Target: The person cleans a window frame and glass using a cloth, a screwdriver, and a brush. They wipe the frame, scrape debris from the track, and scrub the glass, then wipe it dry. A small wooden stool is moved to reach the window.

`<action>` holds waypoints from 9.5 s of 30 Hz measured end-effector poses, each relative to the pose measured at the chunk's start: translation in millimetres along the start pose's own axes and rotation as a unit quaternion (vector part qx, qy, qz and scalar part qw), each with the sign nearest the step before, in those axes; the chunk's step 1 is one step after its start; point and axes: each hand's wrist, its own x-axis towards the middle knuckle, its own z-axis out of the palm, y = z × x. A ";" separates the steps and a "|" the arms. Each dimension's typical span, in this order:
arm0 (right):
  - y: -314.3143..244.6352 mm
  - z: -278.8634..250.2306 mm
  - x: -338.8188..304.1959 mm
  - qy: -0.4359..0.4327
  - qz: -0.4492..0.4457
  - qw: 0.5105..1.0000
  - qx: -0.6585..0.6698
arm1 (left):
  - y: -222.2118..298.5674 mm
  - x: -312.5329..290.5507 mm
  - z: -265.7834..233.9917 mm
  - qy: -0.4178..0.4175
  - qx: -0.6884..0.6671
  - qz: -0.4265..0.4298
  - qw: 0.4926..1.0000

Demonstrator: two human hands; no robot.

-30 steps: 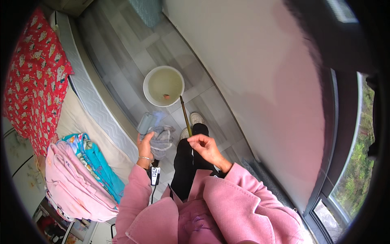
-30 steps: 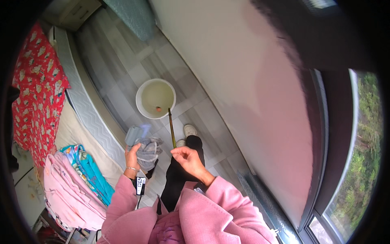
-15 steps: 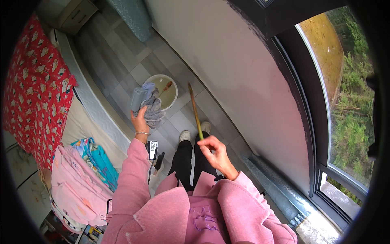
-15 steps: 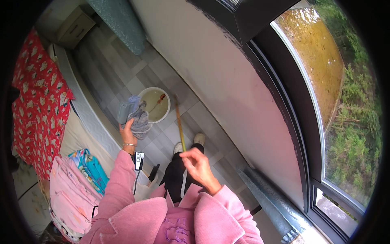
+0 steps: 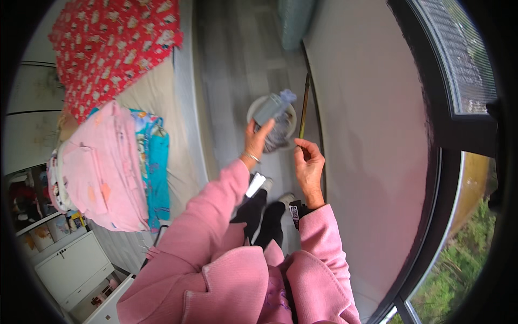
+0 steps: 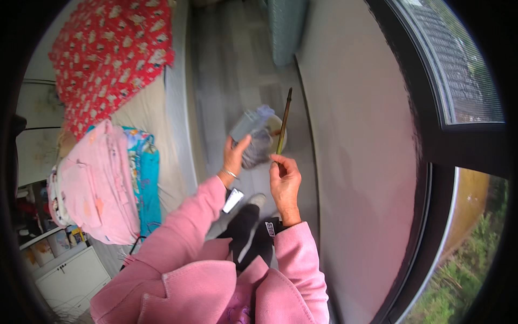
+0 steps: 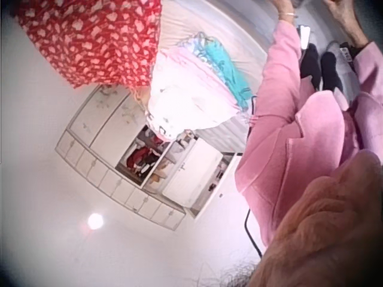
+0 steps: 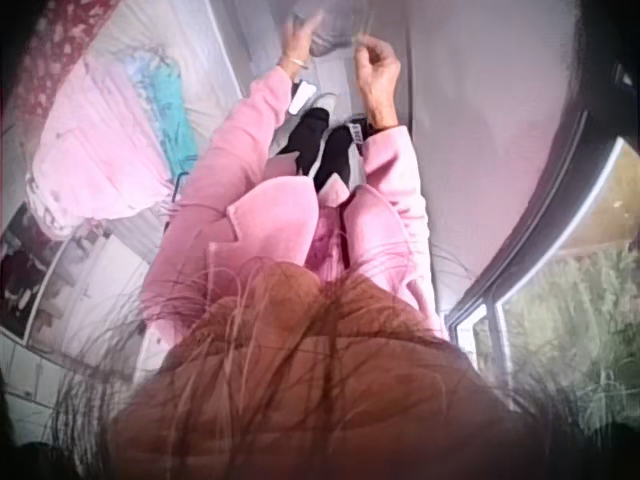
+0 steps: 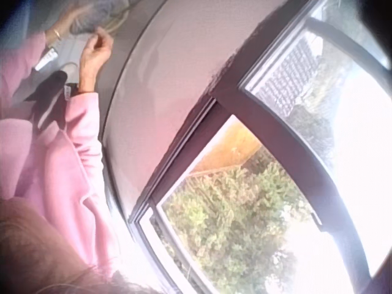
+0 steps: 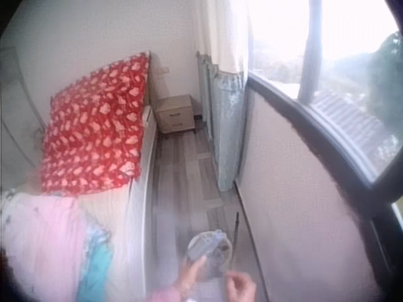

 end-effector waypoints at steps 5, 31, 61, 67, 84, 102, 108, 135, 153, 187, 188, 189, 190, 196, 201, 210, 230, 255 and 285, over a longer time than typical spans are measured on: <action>9.9 -54.3 -38.8 0.020 -0.048 0.996 -0.070 | -22.0 30.0 -20.0 -0.004 0.023 0.034 0.999; 10.4 -116.4 -260.0 0.044 0.240 0.970 -0.025 | -77.0 -165.6 -198.6 -0.210 0.355 -0.300 0.860; 110.3 -402.0 -678.2 0.820 0.121 0.557 -0.059 | 13.7 -537.5 331.4 -0.812 0.036 0.063 0.579; 120.2 -386.6 -653.1 0.764 0.127 0.630 0.058 | -14.0 -571.5 355.4 -0.814 0.072 0.104 0.567; 45.8 -420.2 -596.2 0.719 0.060 0.683 0.114 | -33.0 -577.3 392.0 -0.838 0.139 0.066 0.523; 24.8 -456.0 -584.1 0.688 0.049 0.723 0.041 | -66.1 -592.2 391.2 -0.815 0.138 -0.119 0.550; 27.5 -458.8 -577.5 0.690 0.038 0.722 0.018 | -72.6 -588.7 384.7 -0.806 0.116 -0.153 0.560; 16.0 -500.5 -550.0 0.614 0.279 0.701 -0.230 | -71.5 -585.3 377.2 -0.805 0.082 -0.171 0.562; -0.8 -503.2 -522.7 0.604 0.311 0.678 -0.282 | -57.0 -563.4 373.1 -0.802 0.027 -0.113 0.586; 17.3 -476.7 -578.2 0.663 0.136 0.732 -0.081 | -31.1 -570.5 377.1 -0.831 0.081 0.037 0.549; 16.0 -477.2 -578.3 0.661 0.144 0.732 -0.081 | -30.4 -569.0 376.9 -0.829 0.082 0.041 0.552; 14.7 -477.7 -578.3 0.658 0.147 0.734 -0.081 | -29.1 -567.5 377.0 -0.827 0.084 0.042 0.554; 13.6 -478.4 -578.4 0.654 0.155 0.737 -0.075 | -27.7 -566.2 377.3 -0.826 0.082 0.039 0.556; 12.8 -483.9 -576.8 0.636 0.154 0.752 -0.081 | -26.5 -566.1 382.6 -0.839 0.096 0.022 0.536; 17.1 -488.6 -572.8 0.628 0.163 0.755 -0.099 | -37.3 -579.5 388.9 -0.836 0.103 -0.022 0.538; 19.3 -489.2 -577.0 0.616 0.189 0.760 -0.087 | -56.1 -601.2 396.8 -0.837 0.121 -0.093 0.525; 10.7 -489.5 -572.5 0.609 0.210 0.745 -0.175 | -69.0 -588.3 386.3 -0.819 0.082 -0.167 0.543; 23.1 -494.0 -549.3 0.633 0.253 0.709 -0.182 | -68.0 -582.0 373.9 -0.813 0.030 -0.187 0.550; 4.5 -496.7 -554.4 0.652 0.143 0.720 -0.189 | -22.5 -576.5 380.5 -0.798 0.089 -0.030 0.596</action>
